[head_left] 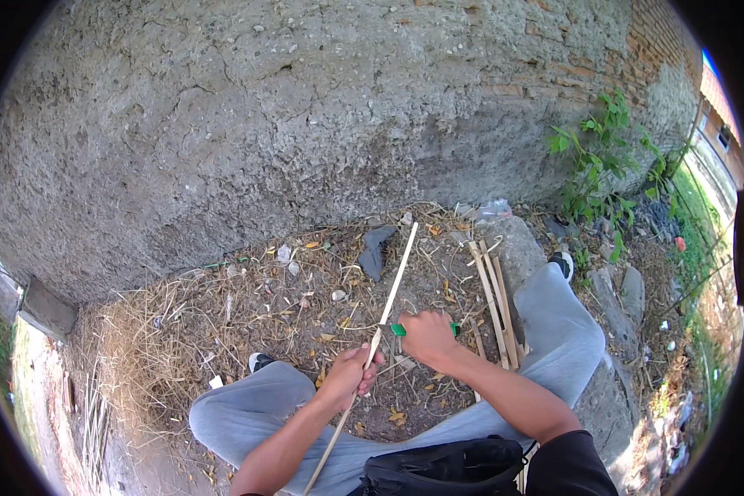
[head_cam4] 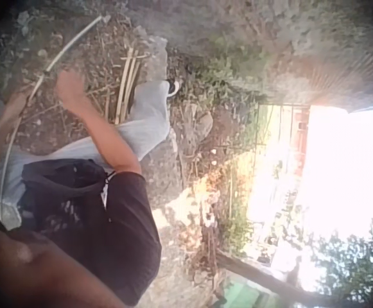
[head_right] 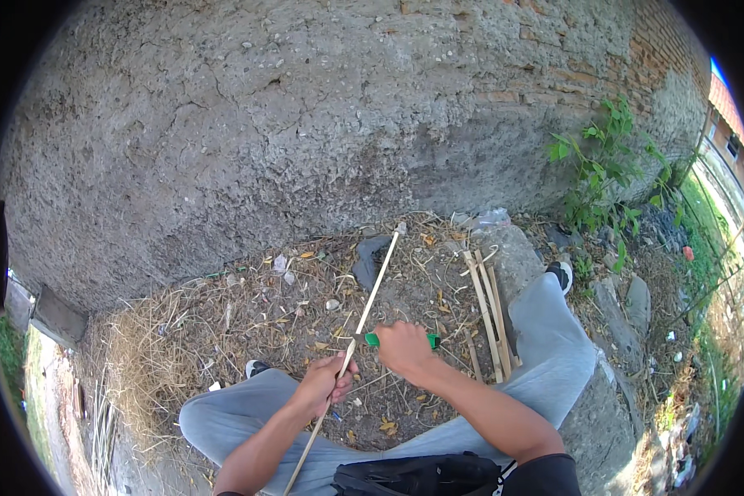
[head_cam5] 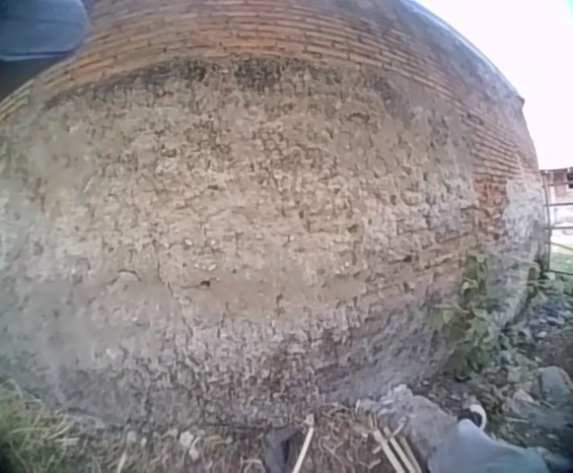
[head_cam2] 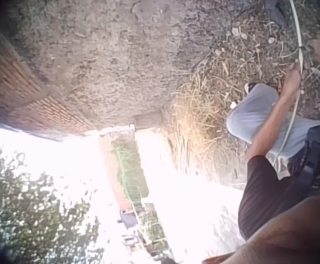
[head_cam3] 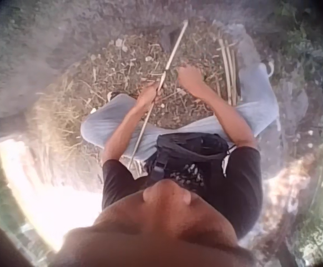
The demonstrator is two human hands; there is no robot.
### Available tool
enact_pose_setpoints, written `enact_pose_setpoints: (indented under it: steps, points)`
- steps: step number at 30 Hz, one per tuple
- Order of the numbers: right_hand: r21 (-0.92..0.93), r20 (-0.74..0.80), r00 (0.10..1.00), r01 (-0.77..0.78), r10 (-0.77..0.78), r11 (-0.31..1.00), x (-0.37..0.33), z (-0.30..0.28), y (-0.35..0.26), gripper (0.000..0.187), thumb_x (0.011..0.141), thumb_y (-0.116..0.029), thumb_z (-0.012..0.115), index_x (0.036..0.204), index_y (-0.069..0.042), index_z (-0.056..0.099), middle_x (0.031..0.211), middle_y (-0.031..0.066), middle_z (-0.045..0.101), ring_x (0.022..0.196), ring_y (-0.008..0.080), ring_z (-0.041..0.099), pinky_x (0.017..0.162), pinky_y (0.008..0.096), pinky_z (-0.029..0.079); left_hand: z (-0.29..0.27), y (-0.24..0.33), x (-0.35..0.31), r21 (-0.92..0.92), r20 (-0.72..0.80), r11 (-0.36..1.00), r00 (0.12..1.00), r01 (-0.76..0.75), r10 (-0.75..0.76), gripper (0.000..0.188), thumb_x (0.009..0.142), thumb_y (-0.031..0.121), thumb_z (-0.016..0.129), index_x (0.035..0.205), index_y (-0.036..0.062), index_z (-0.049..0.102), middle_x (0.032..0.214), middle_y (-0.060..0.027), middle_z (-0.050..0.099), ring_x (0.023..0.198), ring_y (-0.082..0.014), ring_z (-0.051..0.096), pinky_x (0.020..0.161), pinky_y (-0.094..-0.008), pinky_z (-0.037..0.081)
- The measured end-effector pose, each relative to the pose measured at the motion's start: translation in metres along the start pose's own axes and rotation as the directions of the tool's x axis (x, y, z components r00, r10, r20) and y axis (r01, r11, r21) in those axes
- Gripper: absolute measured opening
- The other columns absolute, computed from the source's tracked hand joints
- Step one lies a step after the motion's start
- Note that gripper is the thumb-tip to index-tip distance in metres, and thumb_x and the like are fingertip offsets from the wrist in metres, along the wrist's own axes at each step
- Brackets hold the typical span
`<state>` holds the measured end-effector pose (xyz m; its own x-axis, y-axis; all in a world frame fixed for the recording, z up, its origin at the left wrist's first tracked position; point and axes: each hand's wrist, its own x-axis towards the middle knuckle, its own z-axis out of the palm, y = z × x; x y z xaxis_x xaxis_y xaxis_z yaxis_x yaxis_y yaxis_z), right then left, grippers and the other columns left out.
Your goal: The person shaves a bamboo strip using a utility knife and then splits another bamboo strip with a machete.
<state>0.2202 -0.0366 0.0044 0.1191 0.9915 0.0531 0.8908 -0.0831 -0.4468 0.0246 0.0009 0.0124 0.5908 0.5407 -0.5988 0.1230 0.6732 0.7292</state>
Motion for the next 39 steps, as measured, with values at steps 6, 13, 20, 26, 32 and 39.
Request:
enact_pose_setpoints:
  steps: [6,13,20,26,32,39]
  points:
    - [-0.153,-0.058,0.997,0.042,-0.051,0.987,-0.002,0.010,-0.007,0.013,0.079,-0.012,0.056,0.080,-0.005,0.067,0.066,0.0194,0.066,0.062,0.0371,0.068,0.058,0.0483,0.052,0.006,-0.006,-0.002,0.038,0.034,0.999,0.999,-0.028,0.027,0.031,0.104,0.029,0.032,0.086,0.0084,0.046,0.058,0.0037,0.036,0.042,-0.0069,0.031,0.038,-0.0244,0.024]
    - [-0.265,-0.143,0.989,-0.013,-0.026,0.964,0.016,0.024,0.011,0.014,0.079,-0.011,0.056,0.075,-0.005,0.068,0.069,0.0183,0.068,0.065,0.0334,0.070,0.060,0.0473,0.054,0.010,-0.011,-0.008,-0.008,0.043,0.999,0.998,0.045,-0.044,0.030,0.103,0.029,0.032,0.082,0.0103,0.042,0.054,0.0037,0.033,0.041,-0.0070,0.028,0.037,-0.0255,0.022]
    - [-0.246,-0.266,0.890,-0.434,0.370,0.867,0.049,-0.026,0.115,0.013,0.081,-0.006,0.058,0.079,-0.001,0.070,0.083,0.0201,0.070,0.079,0.0364,0.070,0.068,0.0459,0.056,0.021,-0.056,-0.032,0.388,0.032,0.921,0.998,0.032,-0.049,0.039,0.104,0.038,0.032,0.082,0.0084,0.045,0.055,0.0031,0.037,0.043,-0.0079,0.034,0.039,-0.0269,0.026]
    - [-0.133,-0.310,0.867,-0.445,0.390,0.885,0.044,-0.010,0.094,0.013,0.078,-0.006,0.059,0.083,0.000,0.069,0.082,0.0217,0.068,0.082,0.0392,0.068,0.073,0.0510,0.054,0.005,-0.018,-0.017,0.310,-0.137,0.951,0.989,-0.009,0.054,0.039,0.103,0.036,0.035,0.084,0.0067,0.051,0.057,0.0017,0.043,0.043,-0.0077,0.038,0.038,-0.0264,0.031]
    - [-0.076,-0.044,0.991,-0.131,0.128,0.988,0.015,-0.007,0.002,0.013,0.079,-0.009,0.058,0.086,-0.002,0.066,0.075,0.0249,0.066,0.075,0.0431,0.066,0.071,0.0521,0.052,-0.007,-0.022,0.003,0.226,-0.160,0.972,0.981,-0.067,0.105,0.040,0.104,0.038,0.034,0.084,0.0072,0.049,0.056,0.0031,0.040,0.043,-0.0070,0.034,0.037,-0.0250,0.028]
    - [-0.130,0.027,1.000,0.010,-0.007,0.991,-0.006,0.019,-0.015,0.013,0.082,-0.009,0.054,0.082,-0.005,0.066,0.071,0.0208,0.066,0.069,0.0389,0.067,0.064,0.0503,0.052,-0.004,-0.037,0.011,0.354,-0.199,0.928,0.960,-0.119,0.199,0.040,0.105,0.035,0.034,0.083,0.0059,0.052,0.057,0.0028,0.042,0.045,-0.0074,0.037,0.039,-0.0261,0.031]
